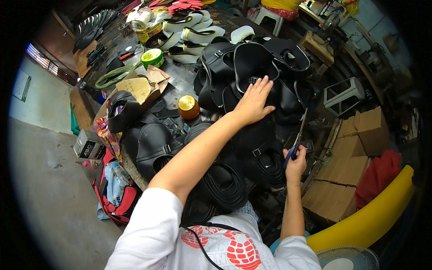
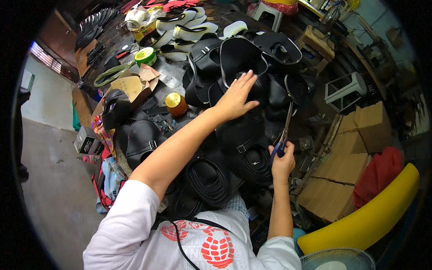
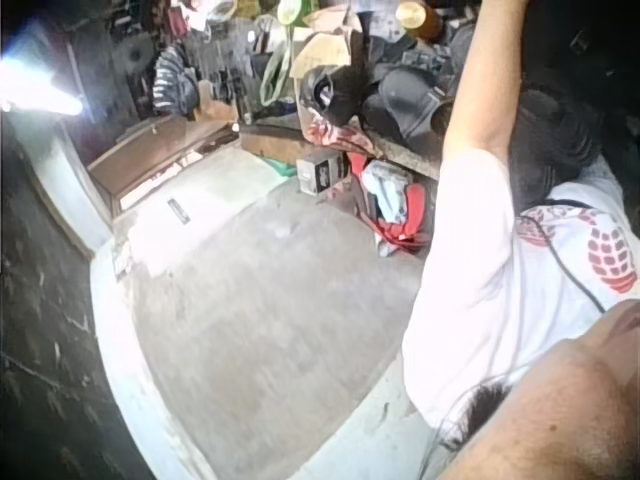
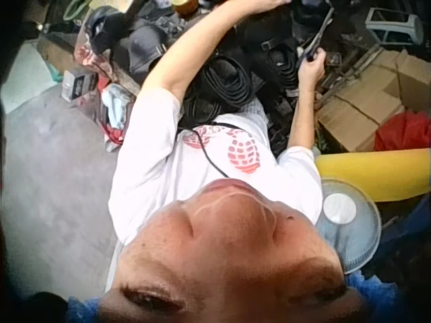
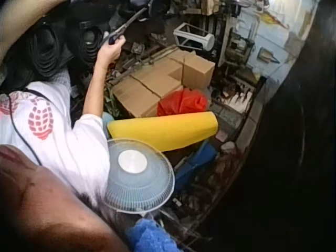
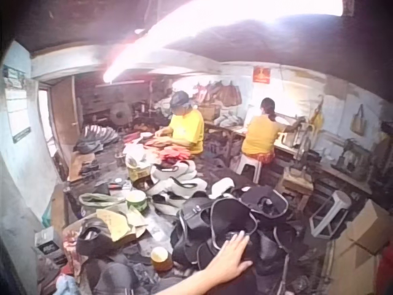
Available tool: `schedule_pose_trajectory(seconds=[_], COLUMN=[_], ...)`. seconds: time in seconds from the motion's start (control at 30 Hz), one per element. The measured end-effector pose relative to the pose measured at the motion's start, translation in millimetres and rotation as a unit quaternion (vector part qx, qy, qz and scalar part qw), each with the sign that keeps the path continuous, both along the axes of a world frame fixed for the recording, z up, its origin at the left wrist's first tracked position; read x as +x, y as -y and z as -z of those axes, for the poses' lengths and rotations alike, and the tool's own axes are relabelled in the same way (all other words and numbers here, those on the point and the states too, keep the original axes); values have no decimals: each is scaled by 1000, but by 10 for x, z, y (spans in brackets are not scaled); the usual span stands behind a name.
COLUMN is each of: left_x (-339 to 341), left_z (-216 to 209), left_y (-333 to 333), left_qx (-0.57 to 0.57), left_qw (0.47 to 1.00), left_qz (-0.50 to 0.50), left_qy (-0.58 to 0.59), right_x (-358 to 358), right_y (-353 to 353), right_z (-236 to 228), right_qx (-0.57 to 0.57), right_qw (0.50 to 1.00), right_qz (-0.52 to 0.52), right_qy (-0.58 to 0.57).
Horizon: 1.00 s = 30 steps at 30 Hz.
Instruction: The person uses shears to trim excess material from the edges of black leather parts on a workbench. They repeatedly pick up parts, cut along the edges, and place them back on the bench.
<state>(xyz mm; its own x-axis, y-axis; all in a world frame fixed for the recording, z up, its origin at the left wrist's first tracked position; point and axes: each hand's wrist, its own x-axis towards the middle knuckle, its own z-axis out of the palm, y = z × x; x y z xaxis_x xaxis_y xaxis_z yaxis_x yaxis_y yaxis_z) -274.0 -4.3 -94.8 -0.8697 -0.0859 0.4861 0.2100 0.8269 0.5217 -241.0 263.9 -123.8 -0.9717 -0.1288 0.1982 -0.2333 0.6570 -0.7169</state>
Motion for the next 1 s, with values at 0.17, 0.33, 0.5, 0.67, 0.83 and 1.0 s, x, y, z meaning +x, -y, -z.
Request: schedule_pose_trajectory(seconds=[0.17, 0.33, 0.5, 0.67, 0.83, 1.0], left_x=[-384, -184, 482, 1344, 2008, 2443], left_z=[-99, -676, -1300, -1462, -1316, -1100], left_y=[3, 316, 518, 506, 407, 192], left_qx=[204, 212, 539, 705, 753, 737], left_qw=[935, 962, 842, 706, 651, 673], left_qz=[-148, -158, 12, 0, 16, 40], left_qy=[250, 66, -30, -73, -90, -54], right_x=[45, 0, -86, -9, 280, 515], right_y=[21, 93, 350, 642, 730, 802], right_z=[-67, -208, -429, -618, -717, -719], right_qx=[-25, -152, -356, -405, -293, -288], right_qw=[1000, 985, 884, 762, 680, 668], right_qz=[-19, -64, -185, -329, -467, -445], right_qy=[0, 43, 241, 384, 483, 522])
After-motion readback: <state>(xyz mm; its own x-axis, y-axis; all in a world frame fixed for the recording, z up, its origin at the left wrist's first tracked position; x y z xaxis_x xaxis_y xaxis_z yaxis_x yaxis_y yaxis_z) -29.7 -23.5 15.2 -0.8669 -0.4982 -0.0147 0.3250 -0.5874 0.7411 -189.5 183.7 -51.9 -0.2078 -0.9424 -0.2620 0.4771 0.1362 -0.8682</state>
